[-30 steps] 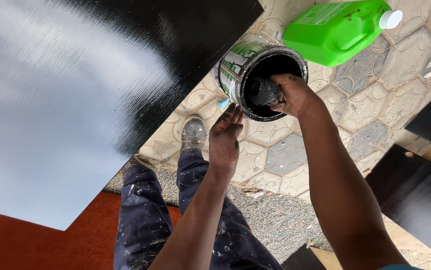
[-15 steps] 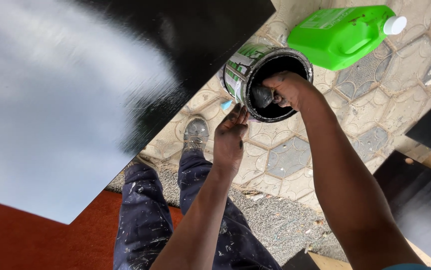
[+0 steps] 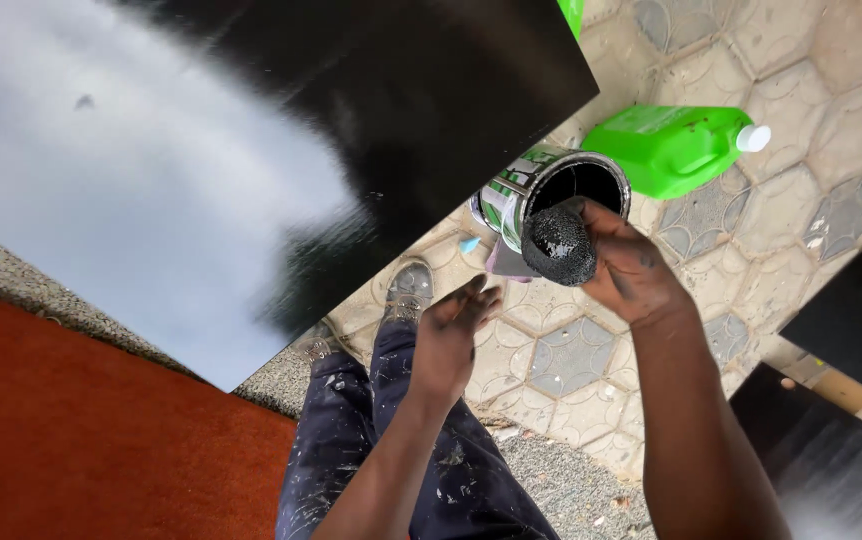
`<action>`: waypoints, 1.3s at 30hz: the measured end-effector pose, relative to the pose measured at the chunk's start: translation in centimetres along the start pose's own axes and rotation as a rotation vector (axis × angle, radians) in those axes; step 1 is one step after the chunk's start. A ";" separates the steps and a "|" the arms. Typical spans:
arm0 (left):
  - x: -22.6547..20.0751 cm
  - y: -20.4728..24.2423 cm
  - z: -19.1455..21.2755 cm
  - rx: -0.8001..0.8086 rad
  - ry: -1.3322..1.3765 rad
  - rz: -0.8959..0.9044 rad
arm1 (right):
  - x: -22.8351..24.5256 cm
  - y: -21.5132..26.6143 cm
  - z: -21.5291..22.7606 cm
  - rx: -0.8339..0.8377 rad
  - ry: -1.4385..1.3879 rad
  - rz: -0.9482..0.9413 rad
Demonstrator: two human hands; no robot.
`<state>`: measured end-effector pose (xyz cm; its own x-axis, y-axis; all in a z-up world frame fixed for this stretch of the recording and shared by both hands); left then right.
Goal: The person paints a rectangular wooden board black using a cloth. They repeatedly dip the cloth into a paint can and apply the paint to the board's surface, covering it evenly.
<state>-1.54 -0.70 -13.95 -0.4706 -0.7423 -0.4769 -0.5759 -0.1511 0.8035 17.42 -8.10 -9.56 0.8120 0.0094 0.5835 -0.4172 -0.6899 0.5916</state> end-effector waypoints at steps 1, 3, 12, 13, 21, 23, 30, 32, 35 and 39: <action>-1.3 1.9 1.3 -0.035 -0.095 0.028 | -0.7 0.3 -0.9 0.006 -0.102 0.017; -4.7 5.5 3.6 -0.061 -0.195 -0.032 | -1.8 0.3 -2.7 -0.031 -0.065 0.024; -12.2 16.4 16.0 -0.550 -0.098 -0.583 | -3.5 -1.0 -17.1 -0.446 0.677 0.271; -12.0 16.9 17.8 -0.651 0.123 -0.664 | -2.9 -0.9 -19.1 -0.544 1.039 0.343; -12.7 17.1 24.7 -0.748 0.000 -0.357 | -6.8 -2.5 -20.7 -0.499 1.729 0.863; -13.3 16.9 24.8 -0.689 -0.101 -0.363 | -7.6 -2.1 -21.8 -0.574 1.694 0.839; -15.9 18.3 25.8 -0.707 -0.055 -0.312 | -6.4 -2.5 -21.6 -0.535 1.712 0.916; -17.0 18.2 25.1 -0.716 -0.098 -0.320 | -10.2 -1.0 -23.4 -0.578 1.702 0.918; -17.7 17.7 24.3 -0.769 -0.148 -0.318 | -17.4 -0.3 -27.2 -0.421 1.483 0.740; -18.7 17.1 22.9 -0.752 -0.361 -0.284 | -10.8 -2.0 -22.4 -0.412 1.610 0.783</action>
Point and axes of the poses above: each hand's wrist, its own y-axis away from the middle knuckle, its own z-axis out of the back of the hand, x = y × z, the point moved 6 cm from there along -y, towards the middle knuckle, and after that the axes turned 10 degrees about -y, right-handed, at the moved point
